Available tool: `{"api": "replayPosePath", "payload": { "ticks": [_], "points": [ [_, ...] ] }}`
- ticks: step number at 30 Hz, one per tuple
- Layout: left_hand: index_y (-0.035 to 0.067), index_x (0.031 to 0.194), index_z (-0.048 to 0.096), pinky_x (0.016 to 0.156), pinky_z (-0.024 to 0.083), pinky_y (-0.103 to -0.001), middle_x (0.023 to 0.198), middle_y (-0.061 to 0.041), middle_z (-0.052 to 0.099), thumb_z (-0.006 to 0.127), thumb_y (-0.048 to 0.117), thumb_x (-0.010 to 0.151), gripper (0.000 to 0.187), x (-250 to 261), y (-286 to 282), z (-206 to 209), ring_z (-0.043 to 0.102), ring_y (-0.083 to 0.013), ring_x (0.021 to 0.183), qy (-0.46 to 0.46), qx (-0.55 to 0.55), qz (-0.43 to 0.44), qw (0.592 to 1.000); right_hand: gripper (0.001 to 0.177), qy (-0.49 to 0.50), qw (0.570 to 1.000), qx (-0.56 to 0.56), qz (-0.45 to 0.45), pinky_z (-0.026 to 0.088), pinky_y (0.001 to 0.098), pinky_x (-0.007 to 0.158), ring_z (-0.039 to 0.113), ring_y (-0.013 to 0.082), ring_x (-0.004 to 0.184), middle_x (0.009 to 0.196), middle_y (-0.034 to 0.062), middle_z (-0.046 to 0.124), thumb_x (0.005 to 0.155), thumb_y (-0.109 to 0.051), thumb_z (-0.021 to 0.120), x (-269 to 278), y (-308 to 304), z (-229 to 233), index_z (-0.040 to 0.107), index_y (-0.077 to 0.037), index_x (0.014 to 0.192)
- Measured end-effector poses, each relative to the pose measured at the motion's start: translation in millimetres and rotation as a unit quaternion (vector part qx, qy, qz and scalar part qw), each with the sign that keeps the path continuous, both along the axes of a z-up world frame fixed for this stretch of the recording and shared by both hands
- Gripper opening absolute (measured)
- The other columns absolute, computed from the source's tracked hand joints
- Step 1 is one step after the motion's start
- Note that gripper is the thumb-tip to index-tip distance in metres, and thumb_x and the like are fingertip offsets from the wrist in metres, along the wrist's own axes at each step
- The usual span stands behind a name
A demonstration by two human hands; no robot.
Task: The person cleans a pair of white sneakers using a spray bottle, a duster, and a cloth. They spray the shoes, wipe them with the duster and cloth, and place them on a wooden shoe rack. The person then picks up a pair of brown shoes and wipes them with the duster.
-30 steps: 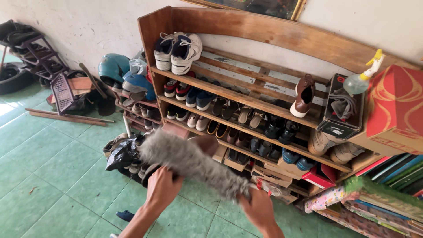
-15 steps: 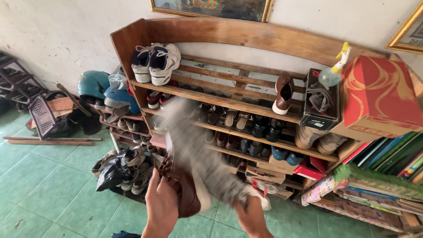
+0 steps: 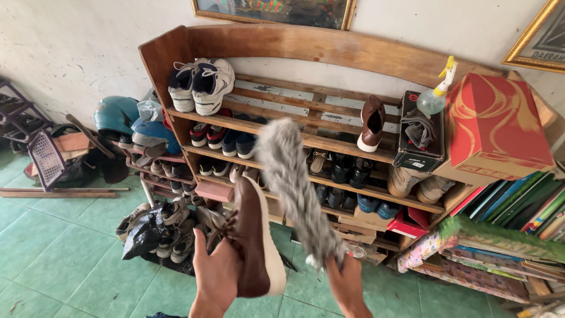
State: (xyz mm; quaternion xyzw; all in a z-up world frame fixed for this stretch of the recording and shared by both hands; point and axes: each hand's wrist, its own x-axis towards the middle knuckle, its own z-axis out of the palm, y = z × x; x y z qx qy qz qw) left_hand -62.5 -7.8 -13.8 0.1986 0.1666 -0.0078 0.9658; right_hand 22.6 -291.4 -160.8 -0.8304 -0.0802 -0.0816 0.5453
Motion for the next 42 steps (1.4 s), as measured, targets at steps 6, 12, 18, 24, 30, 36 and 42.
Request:
{"api": "replayPosePath", "payload": {
  "ticks": [6,12,18,24,30,36,42],
  "points": [
    [0.001,0.147,0.048,0.109,0.037,-0.043,0.146,-0.015,0.056,0.027,0.082,0.085,0.104,-1,-12,-5,0.053,-0.0335,0.129,-0.01,0.016,-0.023,1.0,0.028,-0.041,0.997,-0.055,-0.04,0.051,0.0416,0.06,0.069,0.0313,0.063,0.07,0.0194,0.072,0.084,-0.023,0.069,11,-1,13,0.073,0.004,0.09],
    [-0.002,0.15,0.043,0.113,0.034,-0.044,0.149,-0.016,0.053,0.028,0.08,0.089,0.103,7,-13,-17,0.049,-0.0344,0.134,-0.015,-0.028,0.025,0.999,0.029,0.035,0.99,-0.121,0.062,0.053,0.0406,0.06,0.069,0.0285,0.057,0.064,0.0193,0.07,0.076,-0.022,0.07,16,-6,0,0.076,-0.001,0.096],
    [-0.002,0.149,0.042,0.112,0.033,-0.042,0.15,-0.018,0.05,0.029,0.082,0.089,0.104,5,-1,-23,0.047,-0.0335,0.133,-0.048,-0.058,0.017,0.997,0.032,-0.149,0.984,-0.053,0.077,0.051,0.0438,0.061,0.065,0.0306,0.065,0.072,0.0189,0.07,0.081,-0.018,0.069,7,-9,15,0.071,0.007,0.101],
    [0.0,0.146,0.05,0.11,0.037,-0.042,0.146,-0.014,0.058,0.041,0.073,0.085,0.095,-2,1,-27,0.053,-0.032,0.13,-0.022,0.025,0.011,0.999,0.029,0.033,0.998,-0.058,0.008,0.048,0.0426,0.055,0.06,0.0262,0.057,0.062,0.0179,0.067,0.087,-0.025,0.063,19,-9,5,0.071,0.003,0.089],
    [0.001,0.128,0.061,0.1,0.044,-0.034,0.124,-0.015,0.068,0.075,0.02,0.082,0.052,3,9,-65,0.062,-0.0243,0.114,-0.016,0.477,0.06,0.877,0.033,-0.041,0.99,-0.133,0.001,0.05,0.0408,0.058,0.063,0.0254,0.059,0.064,0.0181,0.067,0.084,-0.031,0.069,21,-24,-10,0.07,0.002,0.079],
    [-0.002,0.096,0.066,0.07,0.051,-0.043,0.079,-0.016,0.069,0.075,0.021,0.087,0.026,-16,23,-50,0.064,-0.0309,0.073,-0.006,0.752,0.079,0.654,0.032,-0.153,0.97,-0.178,0.059,0.05,0.0435,0.061,0.065,0.0338,0.071,0.077,0.0208,0.072,0.078,-0.03,0.073,0,-4,-8,0.073,0.0,0.09],
    [0.002,0.096,0.07,0.066,0.052,-0.047,0.083,-0.017,0.07,0.068,0.01,0.083,0.015,-48,52,-43,0.067,-0.0368,0.075,-0.106,0.808,0.094,0.572,0.04,-0.088,0.995,0.02,0.044,0.051,0.0454,0.079,0.068,0.031,0.09,0.099,0.0255,0.073,0.084,-0.02,0.065,-40,45,49,0.065,0.006,0.115]
  ]
}}
